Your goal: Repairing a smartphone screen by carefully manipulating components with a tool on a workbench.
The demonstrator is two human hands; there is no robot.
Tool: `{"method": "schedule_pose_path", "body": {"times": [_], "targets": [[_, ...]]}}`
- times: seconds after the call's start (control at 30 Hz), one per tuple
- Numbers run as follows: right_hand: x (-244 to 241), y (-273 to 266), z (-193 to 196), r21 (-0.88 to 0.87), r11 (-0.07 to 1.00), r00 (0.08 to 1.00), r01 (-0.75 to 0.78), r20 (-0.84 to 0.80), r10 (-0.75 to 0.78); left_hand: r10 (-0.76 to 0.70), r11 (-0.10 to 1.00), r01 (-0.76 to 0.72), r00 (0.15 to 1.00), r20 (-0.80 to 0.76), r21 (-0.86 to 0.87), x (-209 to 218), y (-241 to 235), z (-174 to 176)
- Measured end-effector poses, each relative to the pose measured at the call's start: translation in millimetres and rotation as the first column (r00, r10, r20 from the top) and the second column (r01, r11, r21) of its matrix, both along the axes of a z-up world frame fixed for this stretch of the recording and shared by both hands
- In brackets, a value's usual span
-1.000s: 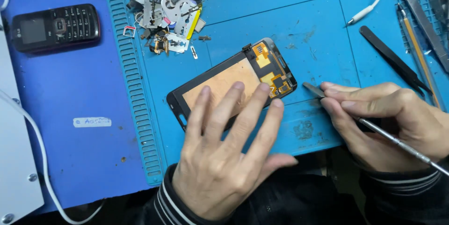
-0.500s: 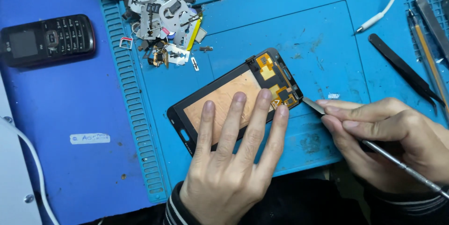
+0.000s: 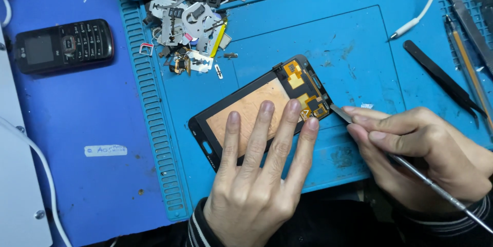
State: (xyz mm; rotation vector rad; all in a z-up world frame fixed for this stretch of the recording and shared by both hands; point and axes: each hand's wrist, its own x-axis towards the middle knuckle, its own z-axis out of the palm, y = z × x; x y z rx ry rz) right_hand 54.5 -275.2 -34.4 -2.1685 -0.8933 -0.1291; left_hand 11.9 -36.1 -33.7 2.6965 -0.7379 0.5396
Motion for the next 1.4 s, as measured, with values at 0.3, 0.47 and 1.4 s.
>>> {"method": "schedule_pose_path", "body": {"times": [0.3, 0.47, 1.4], "targets": [[9.9, -5.8, 1.5, -0.074, 0.996, 0.998, -0.044, -0.055, 0.04, -0.007, 1.0, 0.007, 1.0, -0.011, -0.013, -0.2, 0.7, 0.3], [10.7, -4.5, 2.9, -0.079, 0.995, 0.998, -0.055, 0.0, 0.055, -0.01, 1.0, 0.01, 1.0, -0.011, -0.012, -0.7, 1.2, 2.5], [47.7, -93.0, -168.4, -0.101, 0.993, 0.994, 0.059, 0.094, -0.05, 0.049, 0.991, -0.012, 0.957, 0.284, -0.131, 13.3, -9.6, -64.0]]}}
